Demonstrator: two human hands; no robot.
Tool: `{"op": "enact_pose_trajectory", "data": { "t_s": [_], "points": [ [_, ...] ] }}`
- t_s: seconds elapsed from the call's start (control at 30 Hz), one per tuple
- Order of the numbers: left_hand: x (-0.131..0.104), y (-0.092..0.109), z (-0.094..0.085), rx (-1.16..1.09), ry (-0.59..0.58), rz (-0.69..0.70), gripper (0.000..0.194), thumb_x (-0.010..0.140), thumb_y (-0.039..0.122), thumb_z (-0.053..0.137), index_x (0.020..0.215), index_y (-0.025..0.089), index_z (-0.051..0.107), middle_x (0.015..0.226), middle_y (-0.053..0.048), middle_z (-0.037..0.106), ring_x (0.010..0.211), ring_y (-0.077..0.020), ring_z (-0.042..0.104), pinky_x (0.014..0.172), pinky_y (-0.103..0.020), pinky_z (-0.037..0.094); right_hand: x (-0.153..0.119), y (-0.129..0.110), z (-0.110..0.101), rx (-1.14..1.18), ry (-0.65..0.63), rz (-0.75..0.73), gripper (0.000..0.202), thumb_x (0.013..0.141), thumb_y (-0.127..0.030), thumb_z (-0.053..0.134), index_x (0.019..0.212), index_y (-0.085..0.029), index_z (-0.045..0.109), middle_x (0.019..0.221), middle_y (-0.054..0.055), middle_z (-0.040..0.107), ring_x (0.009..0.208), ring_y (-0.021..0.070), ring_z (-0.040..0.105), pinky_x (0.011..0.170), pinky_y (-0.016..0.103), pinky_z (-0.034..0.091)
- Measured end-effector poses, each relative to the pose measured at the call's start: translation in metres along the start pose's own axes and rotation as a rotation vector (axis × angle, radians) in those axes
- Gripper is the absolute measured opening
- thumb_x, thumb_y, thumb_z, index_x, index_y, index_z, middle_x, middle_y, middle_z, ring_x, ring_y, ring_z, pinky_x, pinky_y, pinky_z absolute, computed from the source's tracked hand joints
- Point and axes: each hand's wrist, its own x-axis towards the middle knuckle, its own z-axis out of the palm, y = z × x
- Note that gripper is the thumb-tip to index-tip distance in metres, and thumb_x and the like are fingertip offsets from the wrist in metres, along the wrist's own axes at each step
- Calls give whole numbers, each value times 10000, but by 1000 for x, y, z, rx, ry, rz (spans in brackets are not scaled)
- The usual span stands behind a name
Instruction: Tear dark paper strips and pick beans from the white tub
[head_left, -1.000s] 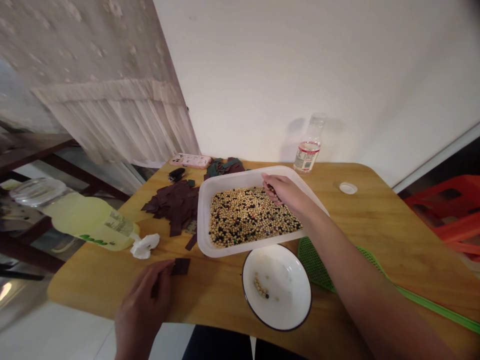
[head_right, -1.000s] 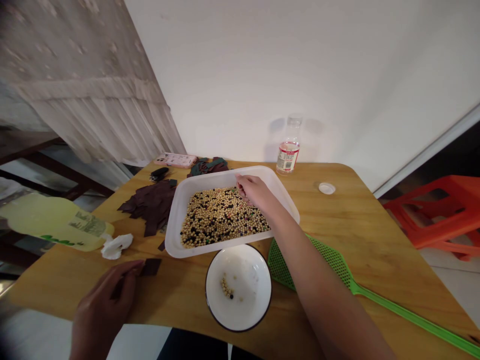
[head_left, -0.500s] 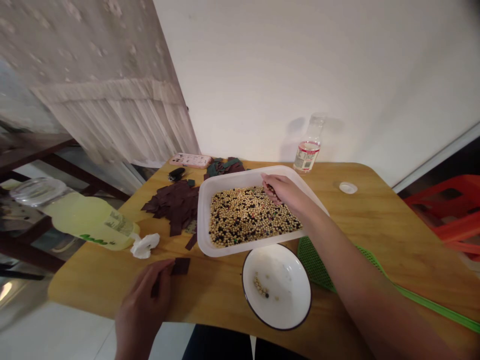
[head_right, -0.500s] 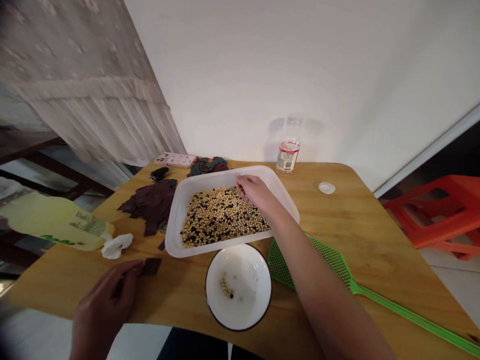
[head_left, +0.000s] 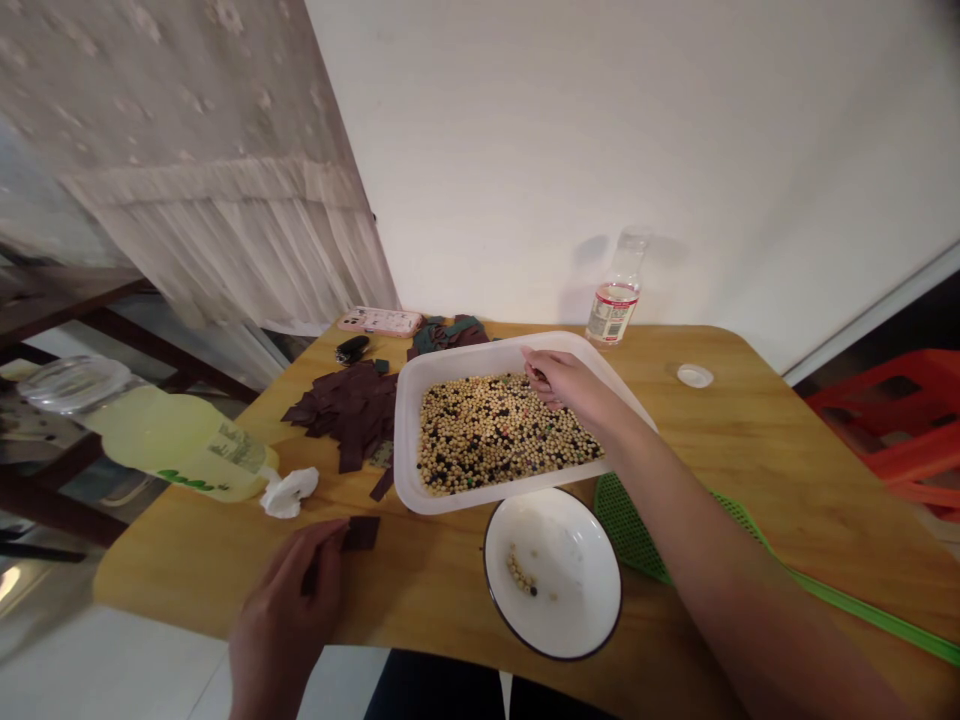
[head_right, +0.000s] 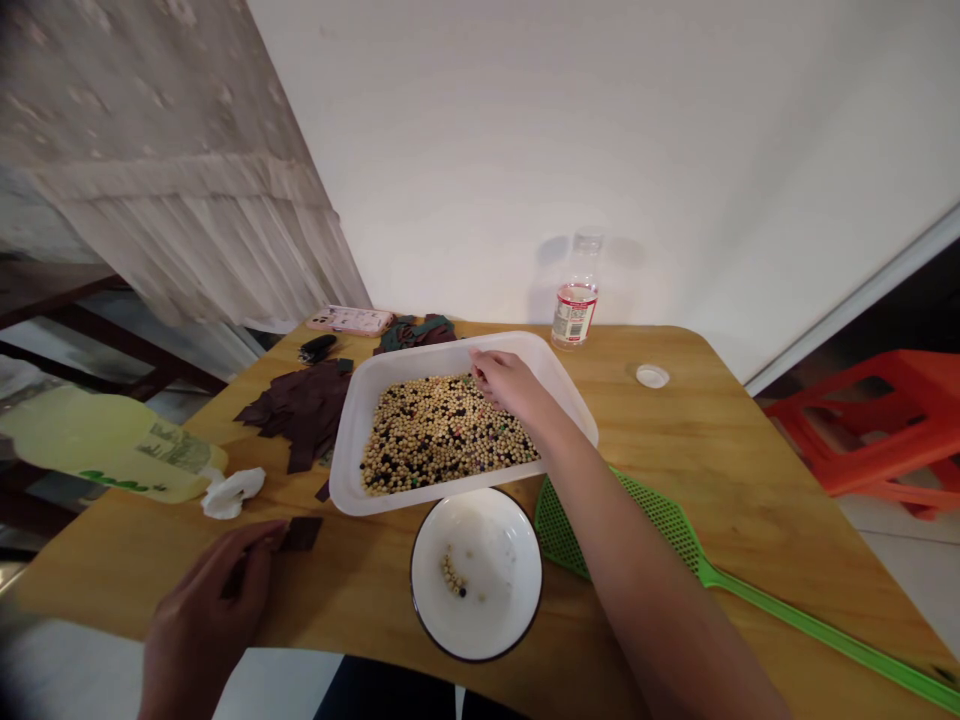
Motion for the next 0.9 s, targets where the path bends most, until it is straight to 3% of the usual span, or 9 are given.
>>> {"op": "enact_pose_trajectory", "data": {
  "t_s": [0.3,0.5,0.67,0.8,0.9],
  "points": [
    [6,5,-8,42,16,142,230,899,296,430,901,195,636,862,-24,706,752,-143,676,686,-215,485,3,-12,5,-52,-45,85,378,885,-391,465,578,-203,351,480,-86,262,373,46,181,374,200,110],
    [2,4,-6,51,46,133,208,892,272,439,919,198,631,872,-24,705,740,-148,675,654,-219,488,16,-35,49,-123,-151,143,381,944,-352,355,592,-209,328,468,-91,214,372,53,165,363,187,141],
    [0,0,-2,19,41,152,193,890,246,446,934,205,629,889,-23,704,763,-147,671,685,-224,485,7,-35,87,-253,-272,191,289,897,-286,483,630,-177,460,501,-44,431,425,74,404,425,192,358],
    [-2,-3,0,-26,43,163,174,884,231,463,959,215,620,908,-24,696,791,-149,663,726,-227,482,-5,-35,97,-332,-314,201,257,910,-269,461,691,-156,533,598,1,552,544,106,536,544,231,473],
    [-3,-3,-1,-24,24,152,167,879,218,477,975,220,613,925,-24,694,787,-146,661,689,-216,484,-8,-38,97,-375,-319,164,255,924,-277,436,754,-155,580,807,48,638,689,121,595,621,233,497]
  ]
}}
